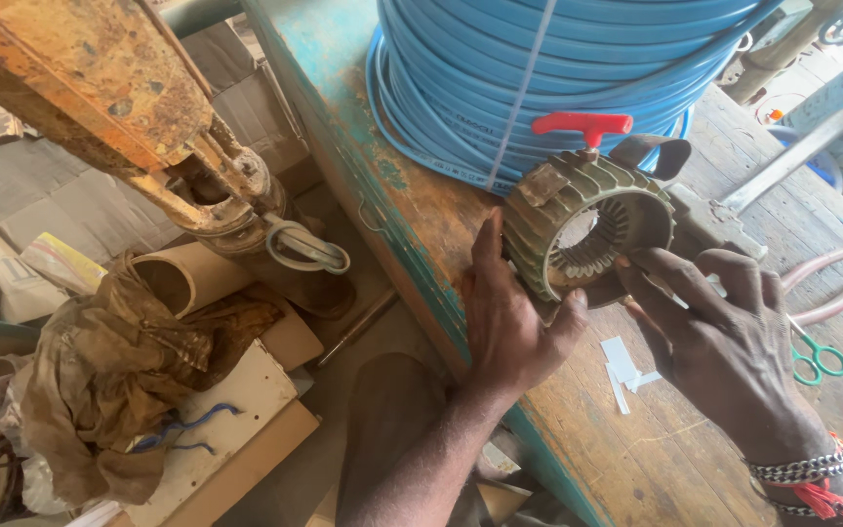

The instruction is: The person inserts small white plastic pieces into the slots of a cylindrical metal motor stator. They repeatedly pick up pieces from the table and place them into the stator, rotating the stator to access different slots.

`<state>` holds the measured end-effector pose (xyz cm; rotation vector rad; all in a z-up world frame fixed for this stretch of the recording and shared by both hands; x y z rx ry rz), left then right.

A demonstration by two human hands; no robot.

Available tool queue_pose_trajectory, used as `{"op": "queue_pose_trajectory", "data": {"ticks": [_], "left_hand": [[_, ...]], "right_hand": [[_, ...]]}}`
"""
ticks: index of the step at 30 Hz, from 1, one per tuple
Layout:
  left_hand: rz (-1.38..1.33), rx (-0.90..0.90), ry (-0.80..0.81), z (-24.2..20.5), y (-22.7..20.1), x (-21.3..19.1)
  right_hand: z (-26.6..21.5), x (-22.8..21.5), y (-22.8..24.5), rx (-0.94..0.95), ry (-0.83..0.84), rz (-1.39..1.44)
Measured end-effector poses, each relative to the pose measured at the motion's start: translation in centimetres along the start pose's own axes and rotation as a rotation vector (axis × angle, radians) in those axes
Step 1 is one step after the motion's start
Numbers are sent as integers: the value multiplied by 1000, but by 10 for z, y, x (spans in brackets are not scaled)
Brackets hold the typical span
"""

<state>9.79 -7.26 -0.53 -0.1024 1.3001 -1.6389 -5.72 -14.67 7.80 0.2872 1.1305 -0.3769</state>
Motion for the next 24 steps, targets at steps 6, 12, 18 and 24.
{"op": "queue_pose_trajectory", "data": {"ticks": [6,12,18,24], "left_hand": [[16,13,-10,0,-1,0],[12,11,-18,-1,-2,-1],[7,28,-30,1,-3,-2],[13,74,-95,4,-6,-4]], "right_hand": [[2,-2,3,13,8,-17],[4,-1,3,44,57,-51],[0,3,1,39,35,-22],[-10,-7,-18,101,-362,483]]}}
Point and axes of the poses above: each hand's wrist, its own z-axis towards the middle knuckle, its own x-axis out of the palm, y = z × x, the point moved 6 cm from there along z, towards the middle knuckle, and after that the axes turned 11 degrees about z, right-handed, at the moved point
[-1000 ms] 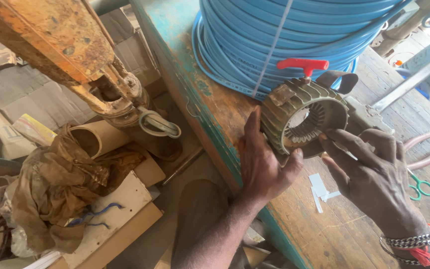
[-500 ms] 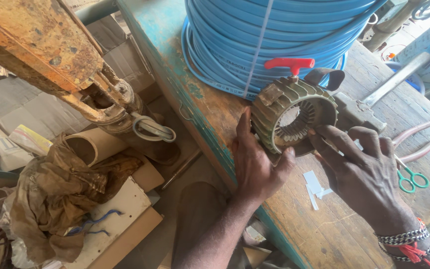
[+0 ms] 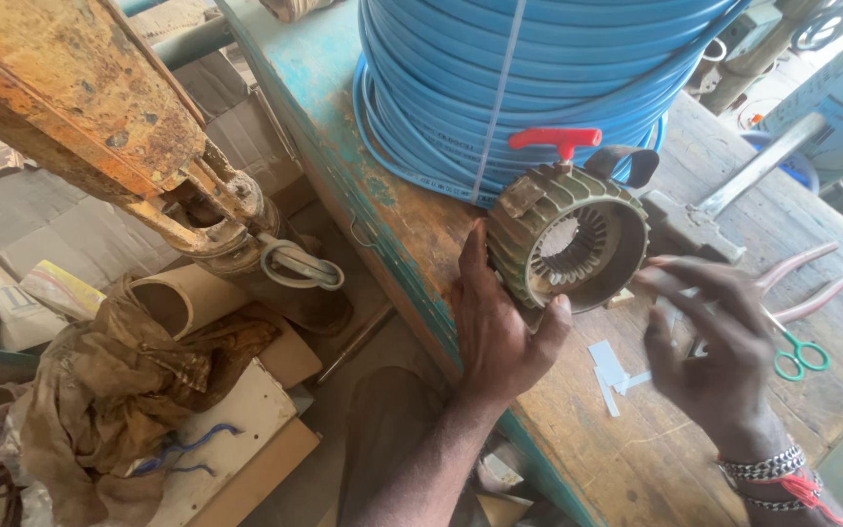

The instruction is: The person inserts small white plastic pieces into the slots of a cylindrical metal motor stator. They repeatedly pick up pieces from the table and place them into the stator, rotating the stator to access different slots.

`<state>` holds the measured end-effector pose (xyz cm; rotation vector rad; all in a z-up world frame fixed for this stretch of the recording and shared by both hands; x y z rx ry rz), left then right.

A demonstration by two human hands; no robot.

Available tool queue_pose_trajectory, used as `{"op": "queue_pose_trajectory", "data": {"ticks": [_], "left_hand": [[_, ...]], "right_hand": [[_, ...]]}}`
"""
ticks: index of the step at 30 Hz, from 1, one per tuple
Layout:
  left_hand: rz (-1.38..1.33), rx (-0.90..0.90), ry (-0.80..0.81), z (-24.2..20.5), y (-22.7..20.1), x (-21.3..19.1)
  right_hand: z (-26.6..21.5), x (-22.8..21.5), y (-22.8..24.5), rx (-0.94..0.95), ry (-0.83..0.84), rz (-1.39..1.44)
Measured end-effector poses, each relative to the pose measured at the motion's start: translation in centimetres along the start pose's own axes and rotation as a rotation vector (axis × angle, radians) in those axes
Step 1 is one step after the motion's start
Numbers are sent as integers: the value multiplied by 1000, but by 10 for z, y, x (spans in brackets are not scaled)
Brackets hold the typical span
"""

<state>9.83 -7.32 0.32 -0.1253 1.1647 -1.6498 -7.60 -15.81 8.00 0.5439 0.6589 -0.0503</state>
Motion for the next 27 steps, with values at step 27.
{"op": "queue_pose_trajectory", "data": {"ticks": [27], "left_hand": [[-325,284,69,-16,-18,-39]], "right_hand": [[-71,-14,-30,425,14,-149]]}}
Point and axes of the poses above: each hand's wrist, its own z-axis towards the middle knuckle, its own x-axis out of the palm, y = z × x, the point moved 6 cm from there along z, towards the middle knuckle, and after that the axes turned 11 degrees about z, right-handed, at the moved point
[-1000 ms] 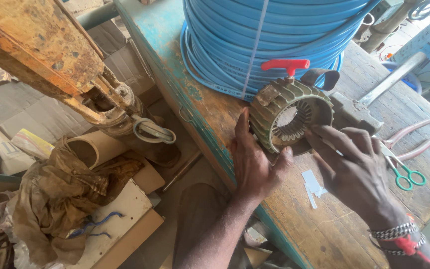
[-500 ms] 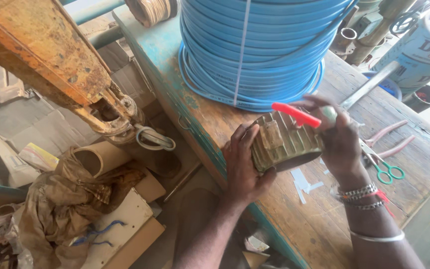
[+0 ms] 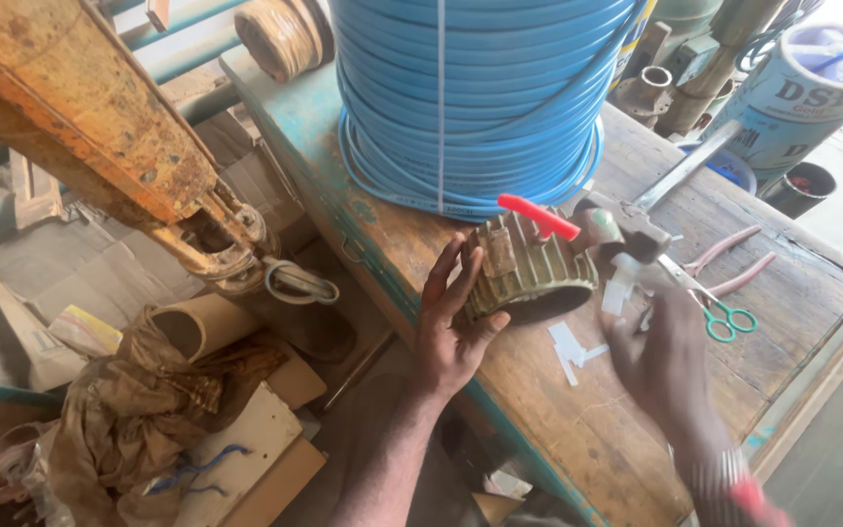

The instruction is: The person inserts small white plastic pieces into the slots of a cylindrical metal motor stator. They repeatedly pick up pieces from the table and place them into the stator, rotating the stator to access different slots.

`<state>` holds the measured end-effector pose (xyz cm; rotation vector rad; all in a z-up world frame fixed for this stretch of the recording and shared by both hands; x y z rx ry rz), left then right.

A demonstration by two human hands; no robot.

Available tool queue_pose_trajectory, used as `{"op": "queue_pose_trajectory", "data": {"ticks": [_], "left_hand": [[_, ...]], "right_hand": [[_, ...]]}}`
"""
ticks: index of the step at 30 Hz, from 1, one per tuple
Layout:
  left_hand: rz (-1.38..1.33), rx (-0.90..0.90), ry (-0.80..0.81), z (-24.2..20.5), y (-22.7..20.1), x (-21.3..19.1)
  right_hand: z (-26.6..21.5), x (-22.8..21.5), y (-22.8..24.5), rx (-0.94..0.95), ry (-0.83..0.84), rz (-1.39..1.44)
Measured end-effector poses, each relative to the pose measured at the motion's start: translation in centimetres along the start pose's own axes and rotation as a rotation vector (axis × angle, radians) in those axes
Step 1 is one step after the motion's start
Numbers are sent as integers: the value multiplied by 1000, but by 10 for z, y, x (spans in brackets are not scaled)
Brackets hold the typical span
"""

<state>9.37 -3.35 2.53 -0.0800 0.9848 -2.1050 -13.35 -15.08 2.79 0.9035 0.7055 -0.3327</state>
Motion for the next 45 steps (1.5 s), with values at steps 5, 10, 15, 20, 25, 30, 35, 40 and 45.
{"op": "queue_pose_trajectory", "data": {"ticks": [5,10,15,20,25,30,35,40,45], "left_hand": [[27,-8,-36,1,3,3],[173,-14,-43,8,15,2],[173,-56,76,46,45,3],[627,-137,48,80,45,-2],[247,-333,-143,51,-29,-20],[38,-185,64,8,-86,8],[175,-190,101,27,-52,20],[-31,-97,208,33,-29,25],[-194,-252,255,38,-2,37]], "right_hand": [[-62,6,33,-517,302,-263],[-23,-8,10,-383,257,-340],[31,-3,10,-109,247,189],[39,21,14,152,334,678],[-18,23,57,-14,129,527],[-57,23,80,-105,189,502],[-13,-26,54,-186,-17,376],[18,-28,56,-289,-47,202],[40,-21,35,-91,157,380]]}}
Point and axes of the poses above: each hand's wrist, its own z-axis towards the middle knuckle, its own x-axis out of the palm, y = z × x, the point moved 6 cm from there along z, towards the middle knuckle, and after that the axes turned 11 degrees about z, right-handed, at the moved point
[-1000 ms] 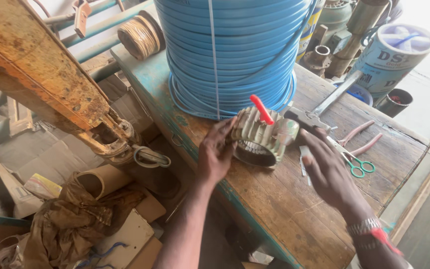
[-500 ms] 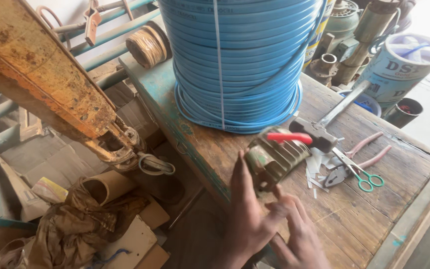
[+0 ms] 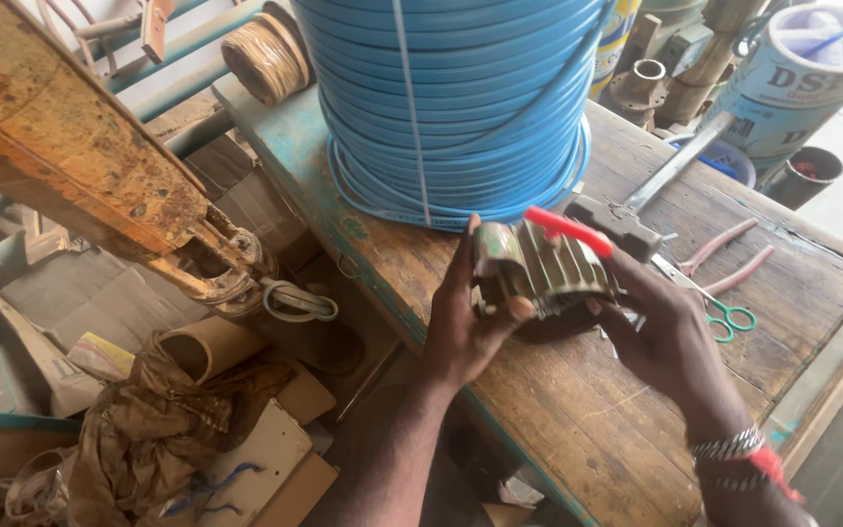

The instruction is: The person inserts small white plastic pieces into the slots of a cylindrical metal motor stator. They repeatedly pick up pieces from the table and place them into the stator, rotating the stator to access different slots.

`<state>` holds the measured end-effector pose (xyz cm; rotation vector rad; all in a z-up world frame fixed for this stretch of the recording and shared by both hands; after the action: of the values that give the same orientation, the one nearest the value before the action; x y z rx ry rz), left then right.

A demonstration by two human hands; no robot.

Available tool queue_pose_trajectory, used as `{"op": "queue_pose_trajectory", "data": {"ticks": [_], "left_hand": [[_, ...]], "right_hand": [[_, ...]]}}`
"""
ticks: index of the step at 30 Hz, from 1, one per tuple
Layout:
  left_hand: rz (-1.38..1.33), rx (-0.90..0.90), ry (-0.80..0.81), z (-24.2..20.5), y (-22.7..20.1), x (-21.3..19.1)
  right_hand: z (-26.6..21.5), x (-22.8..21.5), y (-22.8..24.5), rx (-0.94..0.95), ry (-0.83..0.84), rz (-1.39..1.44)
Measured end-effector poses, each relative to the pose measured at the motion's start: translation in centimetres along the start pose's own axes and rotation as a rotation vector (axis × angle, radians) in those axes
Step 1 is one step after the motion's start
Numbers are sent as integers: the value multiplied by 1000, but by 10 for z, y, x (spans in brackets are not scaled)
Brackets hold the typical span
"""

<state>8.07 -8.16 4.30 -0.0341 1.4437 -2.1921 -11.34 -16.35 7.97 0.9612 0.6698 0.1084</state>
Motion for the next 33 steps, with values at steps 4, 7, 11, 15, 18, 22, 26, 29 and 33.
{"op": "queue_pose_trajectory", "data": {"ticks": [4,7,11,15,18,22,26,29,33], "left_hand": [[-70,52,57,4,2,5],[-6,94,57,-7,6,4],[90,96,59,-8,27,5],[-157,101,98,2,39,-1],[-213,137,78,4,38,-8],[-351,129,106,7,37,-12],[-405,88,116,7,39,-14],[-376,141,108,9,36,-14],[-432,103,87,4,37,-16]], "right_hand": [[9,-2,-11,39,119,59],[9,5,-16,115,171,284],[14,7,-21,163,190,250],[23,11,-15,190,208,238],[29,20,-11,195,194,290],[31,27,-10,137,128,287],[26,28,-12,6,77,249],[21,29,-14,-88,50,277],[18,37,-29,-86,77,350]]}}
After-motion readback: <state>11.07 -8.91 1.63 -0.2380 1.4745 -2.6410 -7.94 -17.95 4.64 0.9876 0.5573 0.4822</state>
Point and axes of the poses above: each hand's wrist, its own z-axis towards the middle knuckle, its own x-axis out of the palm, y = z × x, the point moved 6 cm from there along z, towards the middle knuckle, and after that the axes turned 11 degrees about z, right-handed, at the moved point
